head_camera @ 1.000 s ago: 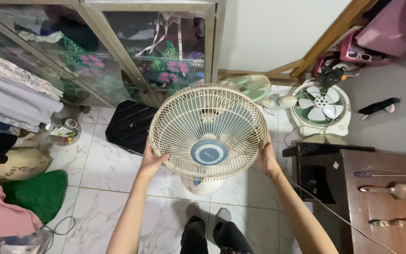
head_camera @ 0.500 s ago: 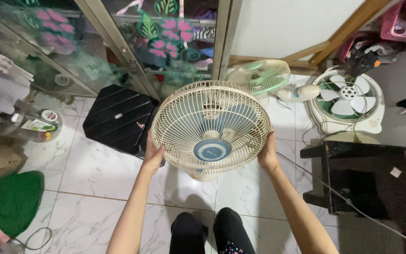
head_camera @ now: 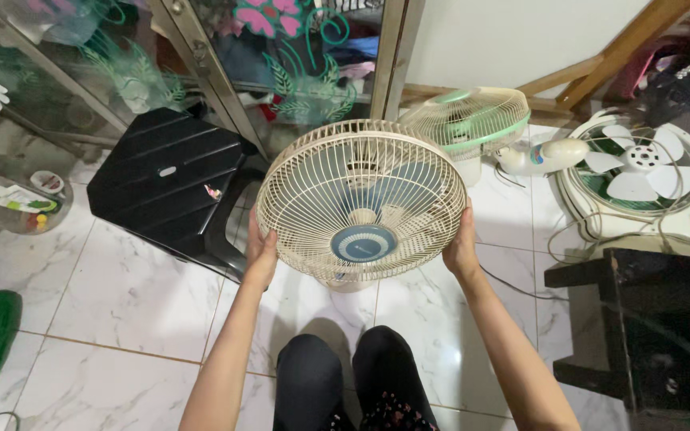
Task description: The person assembles an electric fan by attaching the front grille to the fan head and then securing it with a screwdriver. The person also moves a second fan on the floor and places it on the table.
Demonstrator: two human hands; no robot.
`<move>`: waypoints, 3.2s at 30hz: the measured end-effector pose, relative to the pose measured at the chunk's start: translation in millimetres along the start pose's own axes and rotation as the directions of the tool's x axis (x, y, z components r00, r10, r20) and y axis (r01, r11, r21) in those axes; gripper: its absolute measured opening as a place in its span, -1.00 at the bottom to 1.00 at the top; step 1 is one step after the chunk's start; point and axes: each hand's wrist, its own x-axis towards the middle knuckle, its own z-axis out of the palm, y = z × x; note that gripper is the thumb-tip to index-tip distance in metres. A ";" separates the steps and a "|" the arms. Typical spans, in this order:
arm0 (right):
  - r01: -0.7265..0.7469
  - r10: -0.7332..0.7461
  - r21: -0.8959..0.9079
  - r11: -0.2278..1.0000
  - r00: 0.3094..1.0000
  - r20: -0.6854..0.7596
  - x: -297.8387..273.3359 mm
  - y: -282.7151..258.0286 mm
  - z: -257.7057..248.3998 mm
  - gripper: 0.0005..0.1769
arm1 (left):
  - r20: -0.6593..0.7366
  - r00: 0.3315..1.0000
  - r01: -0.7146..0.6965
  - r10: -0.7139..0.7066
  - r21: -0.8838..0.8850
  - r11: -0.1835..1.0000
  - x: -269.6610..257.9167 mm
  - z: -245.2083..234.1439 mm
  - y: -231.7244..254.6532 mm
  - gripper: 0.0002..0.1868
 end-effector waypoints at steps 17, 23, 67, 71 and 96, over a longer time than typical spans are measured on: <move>0.049 -0.056 0.108 0.993 0.996 0.069 53.1 55.0 -15.0 -0.26 | 0.018 0.999 -0.042 0.047 -0.187 0.982 56.8 -12.0 -39.1 0.02; 0.001 -0.008 0.106 0.994 0.998 0.068 68.2 79.4 -12.2 -0.22 | -0.028 0.998 -0.051 0.049 -0.110 0.993 57.0 -19.0 -16.9 -0.07; -0.123 0.142 -0.380 0.917 0.990 0.022 35.1 -8.8 -28.5 -0.29 | 0.145 0.751 -0.494 0.644 0.770 0.403 -5.4 96.1 87.3 -0.37; -0.124 0.144 -0.377 0.918 0.989 0.025 31.2 -10.8 -31.7 -0.28 | 0.187 0.753 -0.509 0.631 0.773 0.378 -7.6 111.3 90.8 -0.43; -0.091 -0.174 -0.796 0.598 0.955 -0.240 -40.3 -105.4 -99.8 -0.29 | 0.616 0.732 -0.675 0.290 0.603 0.424 14.7 285.3 76.0 -0.38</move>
